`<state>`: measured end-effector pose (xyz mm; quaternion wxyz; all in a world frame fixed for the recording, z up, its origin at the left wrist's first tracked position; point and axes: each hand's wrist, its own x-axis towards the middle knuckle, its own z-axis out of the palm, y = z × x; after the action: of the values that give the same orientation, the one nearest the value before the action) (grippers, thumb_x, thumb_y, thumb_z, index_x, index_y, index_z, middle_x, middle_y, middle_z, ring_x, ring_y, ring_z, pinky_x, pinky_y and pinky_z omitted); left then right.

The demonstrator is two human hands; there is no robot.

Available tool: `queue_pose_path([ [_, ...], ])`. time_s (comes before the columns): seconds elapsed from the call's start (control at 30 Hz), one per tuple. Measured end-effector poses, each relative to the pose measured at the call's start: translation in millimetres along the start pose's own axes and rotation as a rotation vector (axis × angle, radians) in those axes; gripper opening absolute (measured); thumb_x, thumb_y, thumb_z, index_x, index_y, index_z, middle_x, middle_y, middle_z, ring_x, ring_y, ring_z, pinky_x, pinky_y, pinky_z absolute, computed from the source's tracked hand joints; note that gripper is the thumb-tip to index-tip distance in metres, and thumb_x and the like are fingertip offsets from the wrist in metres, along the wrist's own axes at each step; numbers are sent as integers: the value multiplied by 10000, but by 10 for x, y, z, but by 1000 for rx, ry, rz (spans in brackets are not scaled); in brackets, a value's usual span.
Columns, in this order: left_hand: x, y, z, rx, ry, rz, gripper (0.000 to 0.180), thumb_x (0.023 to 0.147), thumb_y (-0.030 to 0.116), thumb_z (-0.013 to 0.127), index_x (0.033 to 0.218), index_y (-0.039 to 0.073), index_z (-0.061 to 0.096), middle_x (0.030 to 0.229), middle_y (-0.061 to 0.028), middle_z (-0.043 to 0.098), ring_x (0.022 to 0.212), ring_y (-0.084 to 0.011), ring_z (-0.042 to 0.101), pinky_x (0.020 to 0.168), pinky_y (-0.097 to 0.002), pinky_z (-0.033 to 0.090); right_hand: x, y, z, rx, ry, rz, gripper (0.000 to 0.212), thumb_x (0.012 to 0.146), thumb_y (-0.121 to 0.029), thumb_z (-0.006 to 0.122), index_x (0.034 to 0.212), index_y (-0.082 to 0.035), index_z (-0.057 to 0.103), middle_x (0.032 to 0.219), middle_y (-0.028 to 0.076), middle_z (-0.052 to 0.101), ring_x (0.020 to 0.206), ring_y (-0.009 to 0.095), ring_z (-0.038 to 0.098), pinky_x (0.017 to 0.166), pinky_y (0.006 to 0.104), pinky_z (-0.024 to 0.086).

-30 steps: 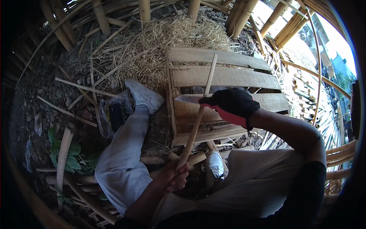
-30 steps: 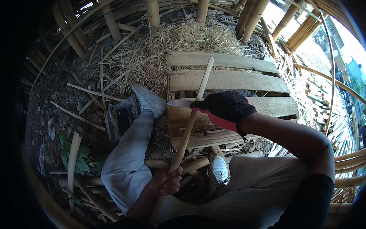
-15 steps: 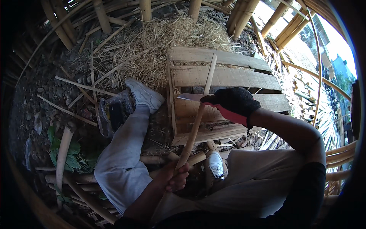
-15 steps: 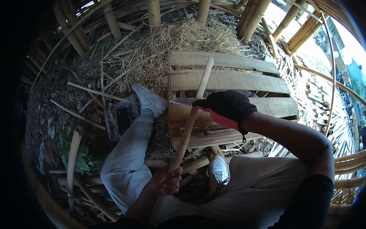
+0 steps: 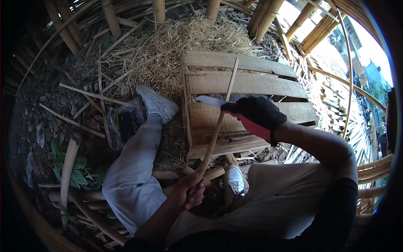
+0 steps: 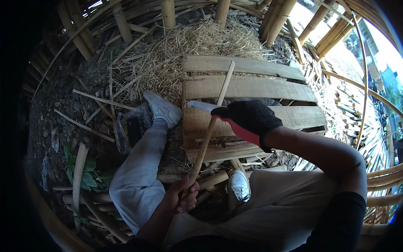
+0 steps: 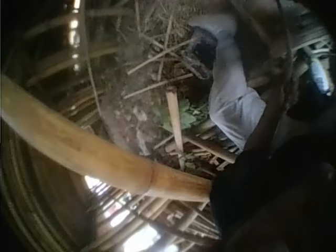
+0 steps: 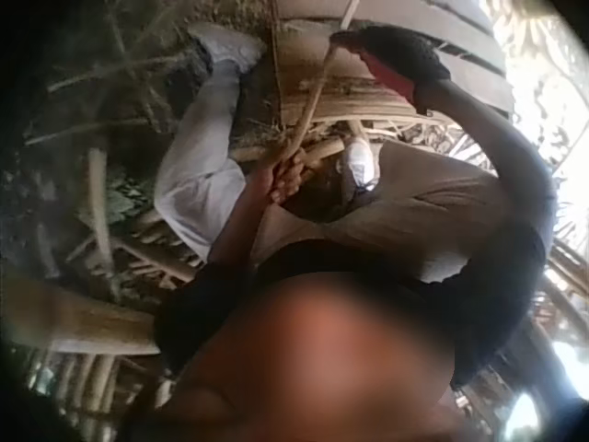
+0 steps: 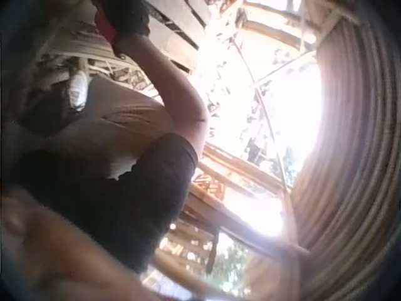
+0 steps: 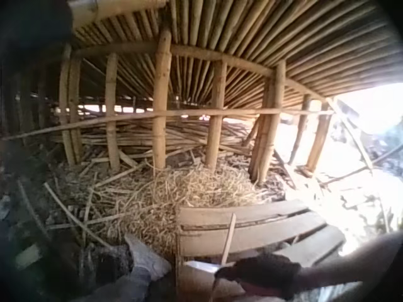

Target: The person sits on the ground and uses a knife to shave and smooth a long bamboo stick. They repeatedly scrape the surface of the stick, rotating it to work on different sides.

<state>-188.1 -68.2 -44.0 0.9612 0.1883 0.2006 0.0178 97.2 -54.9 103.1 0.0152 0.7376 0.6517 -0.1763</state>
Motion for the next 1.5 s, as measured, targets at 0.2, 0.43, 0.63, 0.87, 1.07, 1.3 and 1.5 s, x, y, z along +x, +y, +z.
queue_pose_path([
  [0.2, -6, -11, -27, 39, -5, 13, 500, 1019, 576, 442, 896, 93, 483, 489, 27, 404, 320, -73, 352, 354, -222, 293, 204, 260, 46, 163, -77, -166, 282, 1037, -298, 509, 1174, -124, 683, 1002, 169, 698, 954, 328, 684, 808, 390, 532],
  [0.43, 69, 13, -105, -41, -117, 0, 424, 987, 507, 496, 926, 87, 485, 521, 5, 428, 339, -115, 400, 389, -258, 334, -99, 142, 315, 189, -161, -128, 377, 1023, -430, 496, 1084, -135, 722, 998, 145, 720, 1010, 325, 673, 884, 421, 515],
  [0.63, 22, -34, -94, -40, -73, 40, 382, 1013, 443, 487, 935, 69, 490, 521, 6, 430, 342, -105, 395, 376, -247, 316, -96, -50, 162, 64, -120, 50, 430, 994, -512, 508, 1025, -152, 740, 959, 151, 717, 906, 339, 701, 768, 449, 528],
  [0.87, -6, -3, -31, -14, -27, 85, 360, 1021, 411, 508, 931, 64, 485, 522, 5, 433, 343, -100, 380, 386, -238, 305, 29, 41, 144, 67, -106, 41, 471, 982, -554, 498, 1168, -175, 708, 1017, 137, 727, 951, 367, 693, 825, 457, 533],
  [1.07, 14, 15, -74, -99, -91, 27, 349, 1021, 411, 504, 926, 76, 473, 518, 11, 420, 341, -103, 383, 397, -236, 311, -37, 114, 271, 21, 4, -188, 382, 1028, -419, 463, 1113, -141, 710, 978, 134, 721, 921, 351, 697, 784, 453, 546],
  [1.3, 18, 26, -62, -55, -69, 9, 354, 1021, 431, 493, 932, 89, 467, 517, 19, 416, 339, -98, 381, 399, -237, 314, -244, 29, 402, 56, -1, -10, 380, 1015, -443, 487, 975, -167, 745, 885, 137, 727, 874, 325, 706, 788, 435, 534],
  [1.5, -2, 2, -75, -92, -92, 16, 345, 1029, 434, 474, 935, 101, 470, 517, 19, 408, 341, -96, 380, 394, -236, 312, -164, 45, 225, -6, 85, 28, 320, 1030, -372, 491, 1106, -171, 728, 939, 156, 719, 841, 310, 703, 746, 413, 547],
])
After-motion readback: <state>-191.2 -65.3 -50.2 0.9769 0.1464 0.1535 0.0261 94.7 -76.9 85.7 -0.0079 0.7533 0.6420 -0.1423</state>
